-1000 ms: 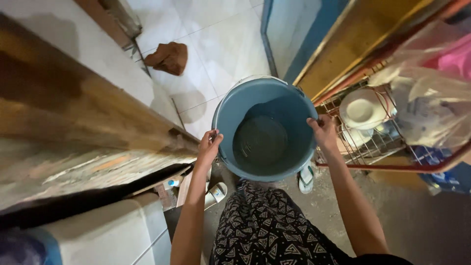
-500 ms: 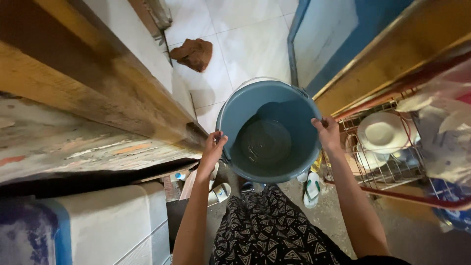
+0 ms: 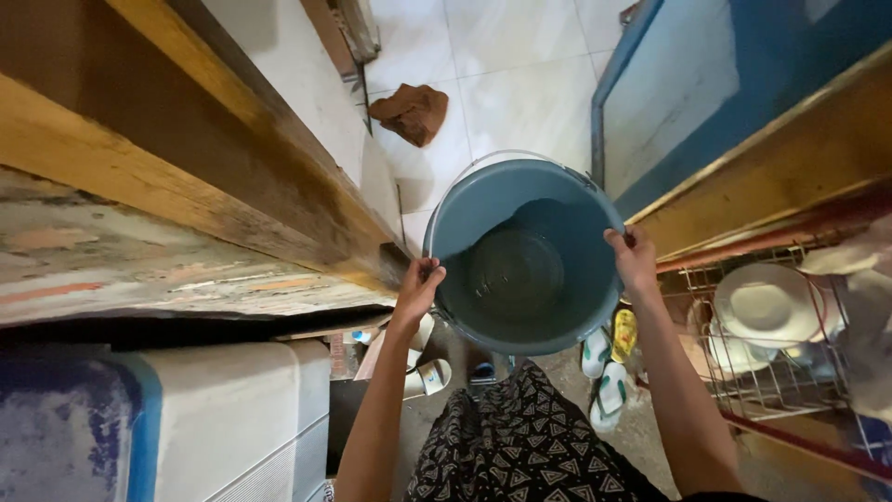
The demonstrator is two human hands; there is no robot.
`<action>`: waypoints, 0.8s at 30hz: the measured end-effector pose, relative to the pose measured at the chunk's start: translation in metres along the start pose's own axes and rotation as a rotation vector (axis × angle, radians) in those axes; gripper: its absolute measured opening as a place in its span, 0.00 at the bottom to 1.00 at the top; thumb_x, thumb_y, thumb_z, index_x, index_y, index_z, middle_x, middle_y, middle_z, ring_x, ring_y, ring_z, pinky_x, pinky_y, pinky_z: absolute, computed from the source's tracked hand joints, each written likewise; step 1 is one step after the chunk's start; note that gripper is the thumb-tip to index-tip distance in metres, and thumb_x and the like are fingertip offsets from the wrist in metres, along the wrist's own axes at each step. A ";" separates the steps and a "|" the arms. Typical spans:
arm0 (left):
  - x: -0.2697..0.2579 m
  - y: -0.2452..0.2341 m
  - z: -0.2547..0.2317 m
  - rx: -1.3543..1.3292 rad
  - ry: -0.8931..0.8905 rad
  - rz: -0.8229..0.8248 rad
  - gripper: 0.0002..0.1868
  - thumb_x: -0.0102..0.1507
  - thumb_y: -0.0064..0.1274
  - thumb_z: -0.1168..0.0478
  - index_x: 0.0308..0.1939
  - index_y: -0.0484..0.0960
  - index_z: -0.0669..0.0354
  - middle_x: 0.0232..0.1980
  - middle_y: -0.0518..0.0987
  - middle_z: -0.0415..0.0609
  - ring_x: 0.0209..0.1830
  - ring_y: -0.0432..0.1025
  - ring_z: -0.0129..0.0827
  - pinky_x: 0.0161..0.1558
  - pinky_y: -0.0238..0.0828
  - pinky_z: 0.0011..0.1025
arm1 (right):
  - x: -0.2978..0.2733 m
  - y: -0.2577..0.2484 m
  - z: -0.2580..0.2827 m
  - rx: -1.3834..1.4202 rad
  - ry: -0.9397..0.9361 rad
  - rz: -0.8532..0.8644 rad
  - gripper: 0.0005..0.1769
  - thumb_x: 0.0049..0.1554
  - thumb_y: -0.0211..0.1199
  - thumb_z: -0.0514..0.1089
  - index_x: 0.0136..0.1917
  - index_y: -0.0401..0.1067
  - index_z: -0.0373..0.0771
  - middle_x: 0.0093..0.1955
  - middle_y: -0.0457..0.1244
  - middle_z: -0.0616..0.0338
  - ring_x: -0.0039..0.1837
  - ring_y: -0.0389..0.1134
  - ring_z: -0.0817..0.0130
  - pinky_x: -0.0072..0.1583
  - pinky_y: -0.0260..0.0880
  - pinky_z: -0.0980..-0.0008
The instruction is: The person operates a small twin-tub washing machine, then picks up a blue bucket and carries it to a water tank. Using a red scoop, they repeatedly transfer water from the tank into the bucket until it is full, then carry the bucket back toward the washing machine area.
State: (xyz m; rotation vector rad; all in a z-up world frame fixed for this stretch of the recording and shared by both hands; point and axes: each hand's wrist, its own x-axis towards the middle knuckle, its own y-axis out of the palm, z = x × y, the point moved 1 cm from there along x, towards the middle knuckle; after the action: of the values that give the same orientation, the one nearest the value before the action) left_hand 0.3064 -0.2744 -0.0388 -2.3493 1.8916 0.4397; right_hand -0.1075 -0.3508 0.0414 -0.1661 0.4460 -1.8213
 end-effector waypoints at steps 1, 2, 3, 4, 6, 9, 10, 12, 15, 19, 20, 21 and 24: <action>-0.001 -0.001 -0.003 0.002 0.002 -0.007 0.17 0.67 0.63 0.60 0.56 0.77 0.61 0.48 0.75 0.42 0.50 0.69 0.27 0.51 0.66 0.29 | 0.001 0.004 0.005 0.003 -0.002 0.006 0.17 0.62 0.73 0.53 0.48 0.74 0.38 0.40 0.58 0.60 0.44 0.60 0.65 0.46 0.57 0.66; -0.002 -0.002 -0.005 0.003 -0.012 -0.020 0.17 0.67 0.63 0.59 0.56 0.77 0.61 0.49 0.76 0.44 0.51 0.70 0.28 0.53 0.66 0.30 | 0.001 0.007 0.010 0.007 -0.013 0.003 0.16 0.62 0.72 0.52 0.47 0.74 0.38 0.39 0.57 0.60 0.43 0.59 0.65 0.46 0.57 0.66; -0.004 -0.002 -0.007 0.003 -0.029 -0.033 0.18 0.67 0.64 0.58 0.57 0.77 0.61 0.50 0.77 0.45 0.53 0.72 0.30 0.56 0.66 0.30 | 0.001 0.009 0.015 0.010 -0.024 -0.001 0.15 0.61 0.72 0.51 0.46 0.73 0.38 0.39 0.56 0.61 0.43 0.59 0.66 0.45 0.57 0.67; -0.005 -0.004 -0.010 0.004 -0.028 -0.039 0.18 0.67 0.64 0.58 0.57 0.77 0.61 0.50 0.77 0.45 0.53 0.72 0.30 0.56 0.66 0.30 | 0.003 0.012 0.016 0.012 -0.025 0.004 0.15 0.61 0.72 0.51 0.46 0.73 0.38 0.39 0.56 0.61 0.43 0.59 0.66 0.45 0.57 0.67; -0.006 -0.008 -0.015 0.028 -0.058 -0.059 0.19 0.67 0.65 0.55 0.57 0.78 0.59 0.52 0.80 0.47 0.55 0.73 0.30 0.58 0.67 0.32 | 0.005 0.017 0.017 0.037 -0.022 0.002 0.16 0.62 0.71 0.51 0.47 0.73 0.36 0.39 0.56 0.60 0.42 0.58 0.65 0.44 0.55 0.66; -0.004 -0.013 -0.016 0.065 -0.093 -0.063 0.20 0.67 0.64 0.54 0.58 0.78 0.59 0.53 0.80 0.48 0.57 0.74 0.33 0.58 0.67 0.36 | 0.017 0.022 0.006 0.020 -0.031 0.010 0.15 0.61 0.73 0.50 0.46 0.73 0.37 0.37 0.56 0.61 0.41 0.58 0.66 0.43 0.55 0.65; -0.002 -0.014 -0.014 0.065 -0.091 -0.065 0.20 0.67 0.64 0.54 0.58 0.78 0.59 0.53 0.80 0.48 0.57 0.74 0.33 0.58 0.67 0.36 | 0.015 0.025 0.008 0.022 -0.033 0.012 0.15 0.61 0.73 0.50 0.46 0.73 0.37 0.37 0.56 0.61 0.41 0.58 0.66 0.43 0.55 0.65; -0.001 -0.016 -0.010 0.098 -0.085 -0.071 0.20 0.67 0.64 0.52 0.58 0.79 0.57 0.54 0.81 0.48 0.58 0.74 0.32 0.59 0.67 0.37 | 0.011 0.030 0.012 0.048 0.004 0.002 0.15 0.61 0.72 0.50 0.47 0.74 0.36 0.37 0.56 0.61 0.40 0.58 0.66 0.43 0.54 0.66; -0.008 -0.018 -0.023 0.043 -0.072 -0.059 0.18 0.68 0.63 0.55 0.57 0.78 0.59 0.53 0.81 0.49 0.56 0.74 0.31 0.57 0.68 0.34 | 0.019 0.036 0.001 0.065 -0.016 -0.007 0.14 0.60 0.74 0.49 0.45 0.74 0.39 0.35 0.55 0.62 0.39 0.57 0.69 0.42 0.53 0.68; -0.004 -0.019 -0.024 0.027 -0.061 -0.036 0.21 0.69 0.64 0.53 0.59 0.77 0.60 0.54 0.79 0.50 0.57 0.73 0.33 0.59 0.68 0.35 | 0.019 0.035 0.008 0.081 0.001 -0.010 0.15 0.59 0.75 0.51 0.44 0.73 0.40 0.35 0.55 0.62 0.38 0.56 0.70 0.41 0.52 0.68; -0.004 -0.018 -0.025 0.013 -0.052 -0.043 0.21 0.69 0.64 0.54 0.59 0.77 0.61 0.54 0.79 0.50 0.58 0.73 0.33 0.59 0.68 0.34 | 0.020 0.035 0.010 0.074 0.016 -0.004 0.15 0.60 0.74 0.50 0.45 0.73 0.40 0.36 0.55 0.62 0.38 0.56 0.70 0.41 0.52 0.68; -0.004 -0.017 -0.025 -0.001 -0.044 -0.050 0.21 0.69 0.63 0.55 0.60 0.76 0.62 0.55 0.78 0.50 0.58 0.72 0.32 0.59 0.68 0.33 | 0.020 0.036 0.011 0.067 0.033 0.003 0.15 0.60 0.74 0.50 0.46 0.73 0.39 0.37 0.55 0.63 0.39 0.56 0.70 0.41 0.53 0.67; 0.005 -0.017 -0.014 0.030 -0.037 -0.018 0.23 0.69 0.63 0.55 0.61 0.75 0.64 0.55 0.77 0.52 0.58 0.71 0.35 0.59 0.67 0.37 | 0.020 0.026 0.017 -0.003 0.147 0.057 0.16 0.62 0.73 0.56 0.48 0.74 0.43 0.35 0.58 0.63 0.35 0.57 0.67 0.41 0.56 0.64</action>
State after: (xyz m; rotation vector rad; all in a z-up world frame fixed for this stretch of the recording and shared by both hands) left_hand 0.3257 -0.2784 -0.0287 -2.3214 1.8462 0.4474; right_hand -0.0848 -0.3796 0.0451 -0.0206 0.5512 -1.7834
